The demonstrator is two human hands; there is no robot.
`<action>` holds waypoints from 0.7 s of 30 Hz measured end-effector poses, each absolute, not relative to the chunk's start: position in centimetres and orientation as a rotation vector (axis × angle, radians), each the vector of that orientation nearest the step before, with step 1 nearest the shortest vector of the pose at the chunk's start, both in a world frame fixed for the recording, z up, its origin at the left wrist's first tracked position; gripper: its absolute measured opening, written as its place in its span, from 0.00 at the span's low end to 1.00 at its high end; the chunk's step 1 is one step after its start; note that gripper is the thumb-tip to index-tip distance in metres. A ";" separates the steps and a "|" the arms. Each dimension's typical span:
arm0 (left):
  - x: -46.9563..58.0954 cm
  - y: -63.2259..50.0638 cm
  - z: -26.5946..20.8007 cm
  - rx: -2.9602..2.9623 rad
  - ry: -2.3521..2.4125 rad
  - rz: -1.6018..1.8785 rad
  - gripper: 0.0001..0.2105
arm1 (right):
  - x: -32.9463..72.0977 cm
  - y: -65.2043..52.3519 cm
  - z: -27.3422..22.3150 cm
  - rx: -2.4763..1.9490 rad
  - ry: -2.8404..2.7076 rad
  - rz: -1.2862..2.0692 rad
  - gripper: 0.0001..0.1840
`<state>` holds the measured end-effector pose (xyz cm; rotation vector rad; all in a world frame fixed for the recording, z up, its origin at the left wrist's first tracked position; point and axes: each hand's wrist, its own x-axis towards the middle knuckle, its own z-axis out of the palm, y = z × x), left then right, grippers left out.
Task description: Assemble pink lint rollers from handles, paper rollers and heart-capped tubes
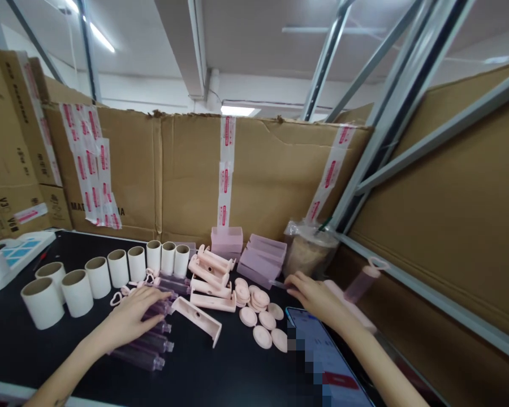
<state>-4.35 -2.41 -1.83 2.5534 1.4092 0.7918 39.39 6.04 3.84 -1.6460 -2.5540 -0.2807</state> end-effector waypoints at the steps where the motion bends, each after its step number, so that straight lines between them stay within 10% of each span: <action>1: -4.4 -2.4 -1.8 2.561 1.413 0.787 0.19 | 39.8 6.5 3.3 -1.682 -2.550 -0.298 0.12; 21: -5.0 -3.2 -2.1 2.726 1.616 1.033 0.24 | 31.9 -0.2 7.2 -1.463 -2.572 -0.348 0.18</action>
